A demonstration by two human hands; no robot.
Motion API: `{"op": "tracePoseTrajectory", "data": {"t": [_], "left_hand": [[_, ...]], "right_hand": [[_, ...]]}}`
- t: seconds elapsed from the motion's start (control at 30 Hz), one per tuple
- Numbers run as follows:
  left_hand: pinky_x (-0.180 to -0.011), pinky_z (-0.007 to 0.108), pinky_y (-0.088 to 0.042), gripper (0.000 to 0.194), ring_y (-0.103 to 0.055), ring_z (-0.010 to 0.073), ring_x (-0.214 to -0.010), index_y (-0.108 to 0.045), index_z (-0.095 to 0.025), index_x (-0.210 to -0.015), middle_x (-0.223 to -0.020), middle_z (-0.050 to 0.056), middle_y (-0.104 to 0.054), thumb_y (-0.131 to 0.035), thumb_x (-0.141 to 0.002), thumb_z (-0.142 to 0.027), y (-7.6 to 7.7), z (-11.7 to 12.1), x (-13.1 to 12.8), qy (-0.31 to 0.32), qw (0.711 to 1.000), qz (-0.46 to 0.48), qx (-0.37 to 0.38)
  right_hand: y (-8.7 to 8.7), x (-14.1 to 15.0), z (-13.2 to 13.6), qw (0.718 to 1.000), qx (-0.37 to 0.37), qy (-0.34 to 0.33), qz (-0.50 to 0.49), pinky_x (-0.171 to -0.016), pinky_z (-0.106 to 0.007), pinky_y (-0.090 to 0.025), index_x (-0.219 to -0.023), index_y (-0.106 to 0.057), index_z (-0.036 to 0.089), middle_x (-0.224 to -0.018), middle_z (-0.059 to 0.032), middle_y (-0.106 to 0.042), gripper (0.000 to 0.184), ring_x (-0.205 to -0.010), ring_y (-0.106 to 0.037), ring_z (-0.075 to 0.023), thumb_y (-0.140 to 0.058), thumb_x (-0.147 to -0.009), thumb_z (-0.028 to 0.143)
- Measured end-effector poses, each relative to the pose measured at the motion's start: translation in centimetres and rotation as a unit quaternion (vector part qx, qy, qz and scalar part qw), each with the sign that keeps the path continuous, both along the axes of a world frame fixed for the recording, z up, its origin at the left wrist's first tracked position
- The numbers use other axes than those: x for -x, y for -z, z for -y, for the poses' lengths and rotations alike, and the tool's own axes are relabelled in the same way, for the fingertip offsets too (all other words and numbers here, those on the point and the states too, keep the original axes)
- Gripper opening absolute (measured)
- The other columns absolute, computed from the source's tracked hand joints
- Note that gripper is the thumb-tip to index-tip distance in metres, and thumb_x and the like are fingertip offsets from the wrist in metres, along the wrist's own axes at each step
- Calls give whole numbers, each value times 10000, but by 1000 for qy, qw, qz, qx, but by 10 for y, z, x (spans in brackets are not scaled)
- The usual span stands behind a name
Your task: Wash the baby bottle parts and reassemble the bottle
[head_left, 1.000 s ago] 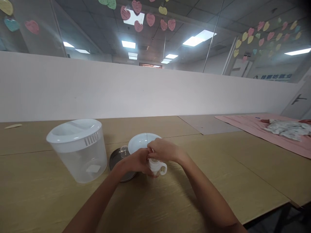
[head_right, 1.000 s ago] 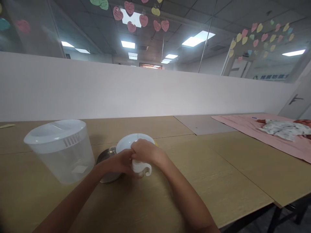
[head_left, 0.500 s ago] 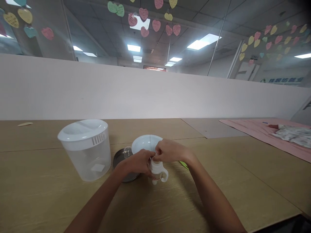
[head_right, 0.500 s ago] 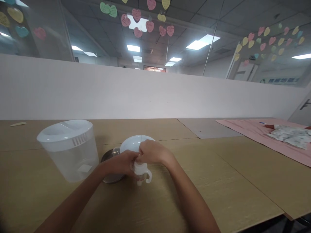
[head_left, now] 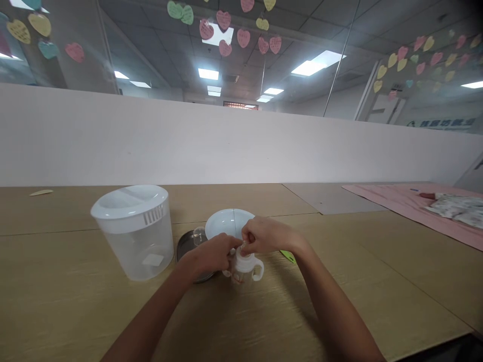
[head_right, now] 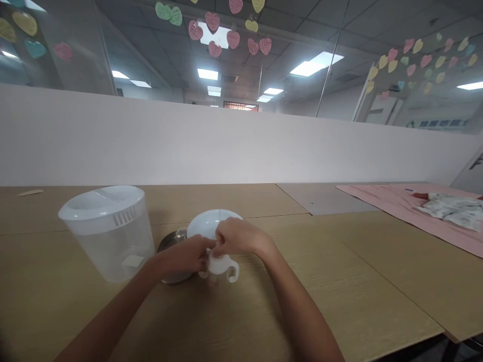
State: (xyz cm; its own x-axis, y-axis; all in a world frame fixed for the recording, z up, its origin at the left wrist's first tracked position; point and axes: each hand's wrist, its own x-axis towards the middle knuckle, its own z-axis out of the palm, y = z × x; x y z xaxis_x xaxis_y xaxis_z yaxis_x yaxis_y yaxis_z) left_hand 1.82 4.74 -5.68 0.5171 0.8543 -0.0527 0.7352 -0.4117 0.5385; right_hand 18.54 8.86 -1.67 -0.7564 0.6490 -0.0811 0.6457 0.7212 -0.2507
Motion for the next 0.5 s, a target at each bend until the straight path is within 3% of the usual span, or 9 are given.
{"op": "tracePoseTrajectory", "data": {"t": [0.1,0.2,0.33,0.5], "left_hand": [[-491,212,-314,343,-504,126,-576,-586,-180,-876,-648,-41,-557,-651,-549,-259,-6,3,0,-4,999,11,46],[-543,221,-350,425,-538,149,-651,-588,-186,-916,-728,-30,-592,-690,-535,-345,-7,3,-3,-24,998,36,45],[-655,241,-387,454,-559,193,-808,-584,-178,-925,-895,4,-625,-706,-525,-354,-3,1,-5,-23,997,71,18],[-665,252,-392,467,-559,195,-811,-577,-177,-947,-911,15,-621,-699,-539,-368,0,0,-4,-23,997,72,24]], "right_hand": [[-1,-1,0,1000,17,0,-4,-425,-197,-229,-615,-520,171,-600,42,-525,198,-503,-399,-57,-596,-647,351],[-3,-2,-2,1000,16,4,0,-436,-194,-254,-652,-540,174,-634,33,-544,172,-524,-423,-66,-593,-651,337],[-2,-3,-4,999,8,-31,-25,-523,-191,-331,-792,-584,187,-777,5,-590,163,-643,-500,-95,-586,-661,284],[-1,-3,-4,996,27,-79,-38,-610,-202,-382,-831,-618,194,-836,-4,-619,179,-748,-541,-118,-535,-674,167]]}}
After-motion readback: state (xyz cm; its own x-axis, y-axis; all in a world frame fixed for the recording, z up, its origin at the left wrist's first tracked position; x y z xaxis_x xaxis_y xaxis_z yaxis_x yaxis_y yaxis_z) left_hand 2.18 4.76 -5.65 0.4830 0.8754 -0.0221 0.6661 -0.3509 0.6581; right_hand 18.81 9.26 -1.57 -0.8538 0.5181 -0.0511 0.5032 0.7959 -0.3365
